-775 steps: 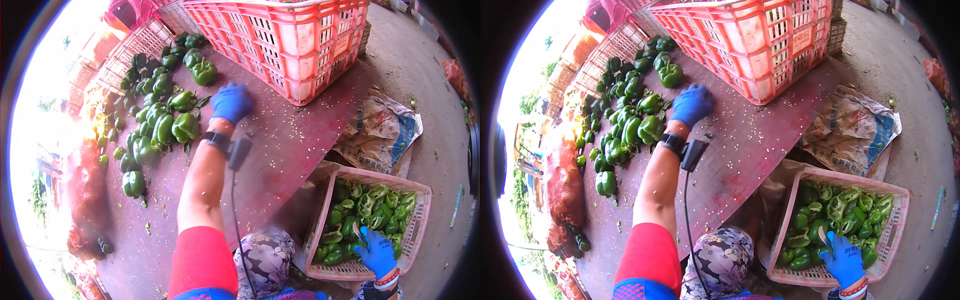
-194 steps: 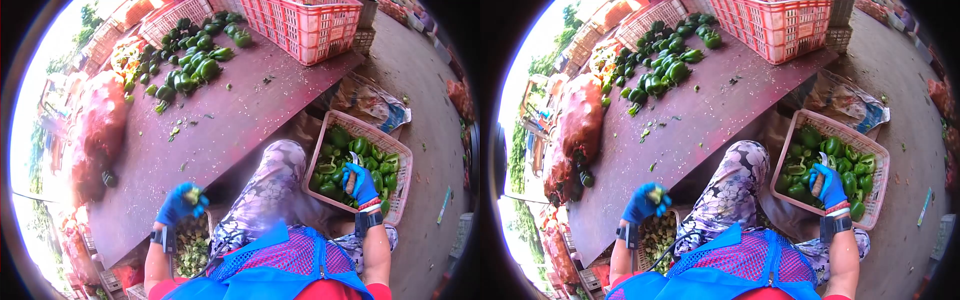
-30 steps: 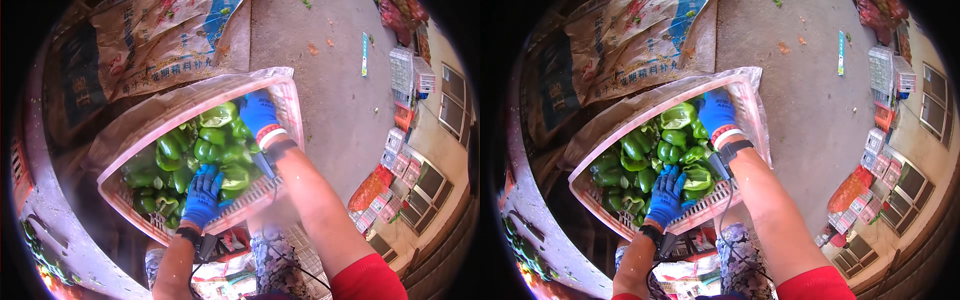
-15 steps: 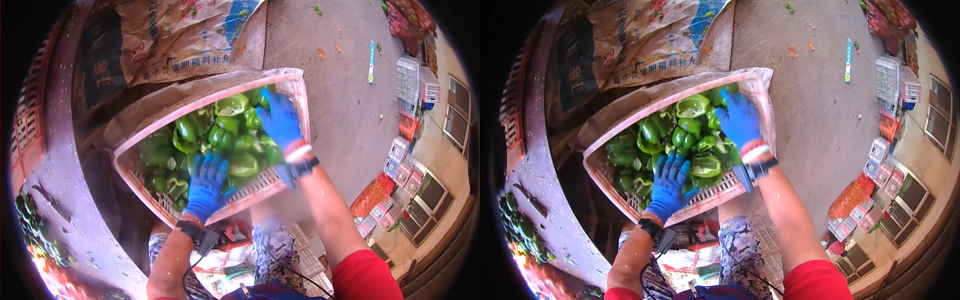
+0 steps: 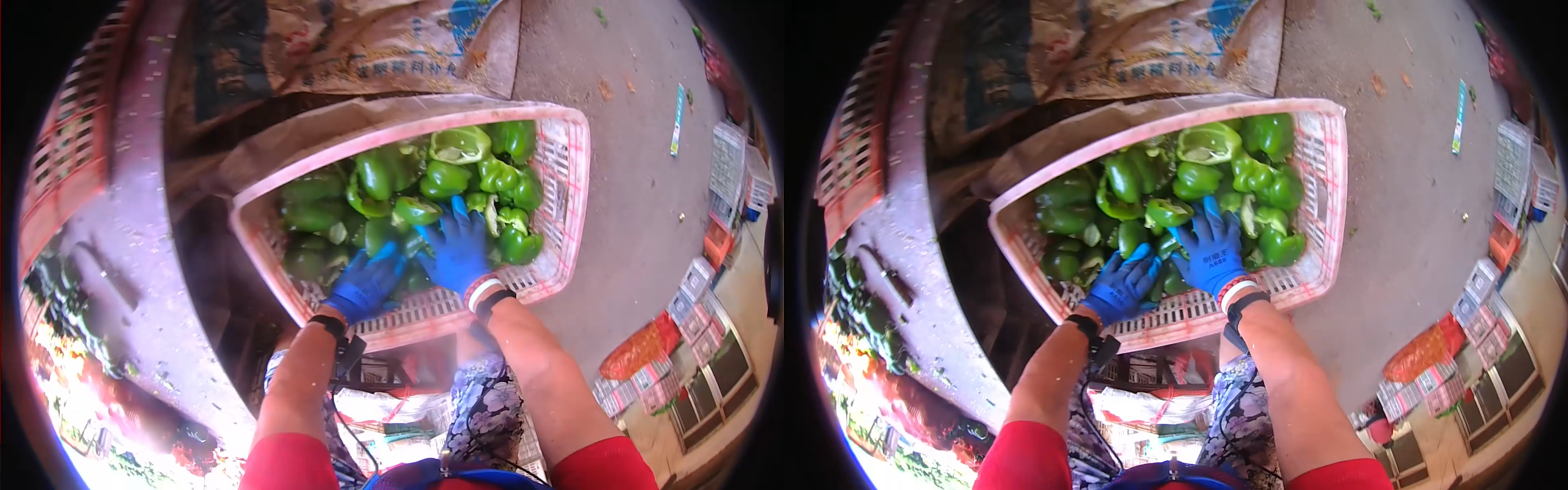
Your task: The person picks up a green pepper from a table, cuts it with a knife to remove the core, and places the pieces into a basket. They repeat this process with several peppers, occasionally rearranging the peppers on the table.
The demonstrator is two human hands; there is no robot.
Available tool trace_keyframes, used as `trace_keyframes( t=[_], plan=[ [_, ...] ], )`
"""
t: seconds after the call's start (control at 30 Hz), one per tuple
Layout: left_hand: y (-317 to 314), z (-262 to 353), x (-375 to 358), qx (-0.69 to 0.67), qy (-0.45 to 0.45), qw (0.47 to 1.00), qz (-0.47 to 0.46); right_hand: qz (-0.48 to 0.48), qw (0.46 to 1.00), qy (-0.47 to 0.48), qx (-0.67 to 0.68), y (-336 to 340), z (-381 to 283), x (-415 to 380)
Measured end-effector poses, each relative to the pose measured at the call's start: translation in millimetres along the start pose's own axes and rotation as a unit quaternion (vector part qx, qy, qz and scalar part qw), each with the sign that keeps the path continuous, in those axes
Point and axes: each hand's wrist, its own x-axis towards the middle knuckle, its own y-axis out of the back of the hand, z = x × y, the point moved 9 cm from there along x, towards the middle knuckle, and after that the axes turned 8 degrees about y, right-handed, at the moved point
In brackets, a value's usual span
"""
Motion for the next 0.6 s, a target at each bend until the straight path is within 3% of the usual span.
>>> trace_keyframes(
  t=[0.13,0.2,0.23,0.27,0.37,0.47,0.6],
  plan=[
    [40.8,20.6,-11.5,0.057,0.058,0.997,0.007,0.003,1.000,-0.028,0.007,28.6,-15.6,-8.3],
    [91.1,25.1,-34.3,-0.023,0.129,0.986,0.102,0.011,0.998,-0.038,0.042,44.8,-25.4,-14.7],
    [105.1,11.3,-45.9,-0.034,0.205,0.965,0.163,0.069,0.997,-0.032,0.002,77.5,-39.9,-16.5],
    [115.0,-2.0,-60.5,-0.046,0.279,0.934,0.220,0.035,0.997,-0.034,0.060,72.0,-53.0,-14.9],
    [86.9,-41.1,-71.6,-0.133,0.436,0.866,0.204,-0.064,0.982,-0.026,0.177,38.1,-92.6,3.7],
    [57.7,-42.7,-59.9,-0.095,0.458,0.869,0.159,-0.116,0.979,-0.023,0.167,-23.0,-122.0,26.0],
    [63.5,-35.5,-61.0,0.049,0.330,0.918,0.215,-0.132,0.987,-0.070,0.060,-61.8,-132.6,35.3]
  ],
)
